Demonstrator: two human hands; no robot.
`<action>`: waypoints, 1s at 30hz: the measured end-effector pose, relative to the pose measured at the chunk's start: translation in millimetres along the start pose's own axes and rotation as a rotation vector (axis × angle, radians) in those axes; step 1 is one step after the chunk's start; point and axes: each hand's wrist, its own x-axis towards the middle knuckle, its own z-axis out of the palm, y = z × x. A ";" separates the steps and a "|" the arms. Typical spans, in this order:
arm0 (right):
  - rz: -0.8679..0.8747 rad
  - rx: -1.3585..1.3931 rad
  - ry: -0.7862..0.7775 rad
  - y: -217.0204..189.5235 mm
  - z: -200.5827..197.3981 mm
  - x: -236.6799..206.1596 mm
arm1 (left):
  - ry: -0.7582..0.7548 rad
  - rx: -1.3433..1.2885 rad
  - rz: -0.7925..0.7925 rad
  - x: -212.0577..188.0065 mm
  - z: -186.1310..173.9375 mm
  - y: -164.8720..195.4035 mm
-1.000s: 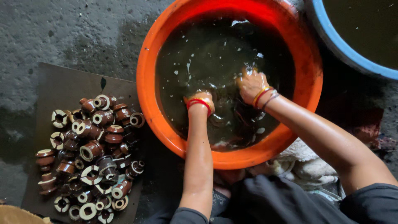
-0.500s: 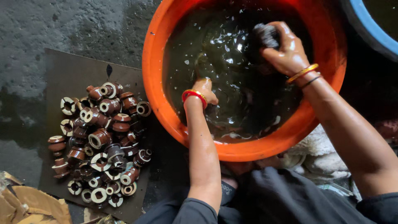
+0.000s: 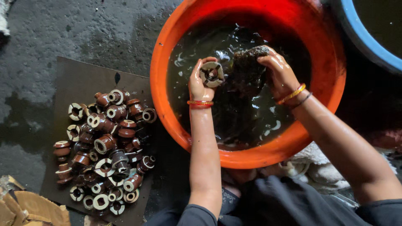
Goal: The person sits on the floor and cleans small brown wooden parts by scrubbing them with a sponge and a thin metal tool in a red basin of water. They repeatedly pick up parts, scrub the exterior and interior, rinse, and place them on a nearby cardboard sheet.
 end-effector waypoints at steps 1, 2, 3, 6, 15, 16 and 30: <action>-0.038 0.035 0.046 -4.6 10.0 -7.5 | 0.043 -0.030 -0.010 1.8 -2.5 -4.3; -0.198 -0.174 -0.033 -9.9 21.1 -13.0 | 0.087 -0.058 -0.020 3.1 -5.8 -9.7; -0.360 -0.385 -0.112 -15.5 32.7 -16.6 | -0.039 -0.144 -0.035 4.3 -9.7 -15.8; -0.783 -1.078 -0.157 -23.5 69.6 -18.4 | -0.183 -0.262 -0.093 8.3 -21.3 -39.6; -0.649 -1.389 0.223 1.4 92.3 10.6 | -0.082 -0.087 0.069 5.6 -3.3 -86.0; -0.637 -1.329 0.242 1.9 88.8 15.4 | -0.085 -0.123 0.034 -1.1 2.7 -81.3; -0.190 -1.049 0.639 6.4 25.3 62.7 | -0.100 -0.265 0.036 -14.7 50.7 -28.4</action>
